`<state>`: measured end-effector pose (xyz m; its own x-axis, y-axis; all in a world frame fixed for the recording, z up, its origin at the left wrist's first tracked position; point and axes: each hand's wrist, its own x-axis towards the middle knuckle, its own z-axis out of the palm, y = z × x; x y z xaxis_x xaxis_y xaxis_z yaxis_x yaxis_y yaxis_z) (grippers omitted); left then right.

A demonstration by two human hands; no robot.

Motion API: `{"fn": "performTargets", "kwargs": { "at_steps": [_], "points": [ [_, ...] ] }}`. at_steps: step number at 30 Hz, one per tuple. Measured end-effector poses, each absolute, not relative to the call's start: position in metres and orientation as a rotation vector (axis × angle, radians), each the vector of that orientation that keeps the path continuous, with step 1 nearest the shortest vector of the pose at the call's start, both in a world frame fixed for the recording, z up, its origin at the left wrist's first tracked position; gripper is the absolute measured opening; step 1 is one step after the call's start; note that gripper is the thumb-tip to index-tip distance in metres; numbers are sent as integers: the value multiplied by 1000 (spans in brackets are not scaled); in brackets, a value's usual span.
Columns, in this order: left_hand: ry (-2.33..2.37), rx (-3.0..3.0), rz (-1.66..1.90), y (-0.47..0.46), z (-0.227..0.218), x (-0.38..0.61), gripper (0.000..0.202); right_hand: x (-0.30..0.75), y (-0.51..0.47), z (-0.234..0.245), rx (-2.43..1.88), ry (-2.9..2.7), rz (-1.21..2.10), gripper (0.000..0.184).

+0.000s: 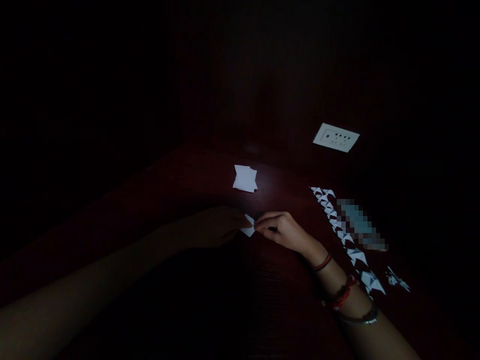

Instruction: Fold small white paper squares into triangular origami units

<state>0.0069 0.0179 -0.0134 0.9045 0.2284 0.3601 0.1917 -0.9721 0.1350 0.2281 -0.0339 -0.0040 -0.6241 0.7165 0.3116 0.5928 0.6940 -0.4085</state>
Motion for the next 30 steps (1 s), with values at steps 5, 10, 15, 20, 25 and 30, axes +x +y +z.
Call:
{"fn": "performTargets", "kwargs": {
  "at_steps": [5, 10, 15, 20, 25, 30],
  "points": [
    [350, 2978, 510, 21, -16, 10, 34, 229, -34, -5, -1005, -2457, 354, 19],
    [350, 2964, 505, 24, -21, 11, 33, 228, -34, -3, -994, -2452, 377, 19],
    [314, 2925, 541, 24, -19, 10, 35, 227, -34, -3, -1019, -2412, 430, 19],
    [286, 2908, 496, 25, -17, 10, 41, 230, -35, -8, -1058, -2352, 482, 17],
    [265, 2913, 498, 25, -14, 11, 39, 232, -35, -8, -1084, -2325, 444, 17],
    [273, 2879, 550, 22, -14, 10, 38, 231, -36, -7, -1059, -2374, 390, 21]
  ]
}}
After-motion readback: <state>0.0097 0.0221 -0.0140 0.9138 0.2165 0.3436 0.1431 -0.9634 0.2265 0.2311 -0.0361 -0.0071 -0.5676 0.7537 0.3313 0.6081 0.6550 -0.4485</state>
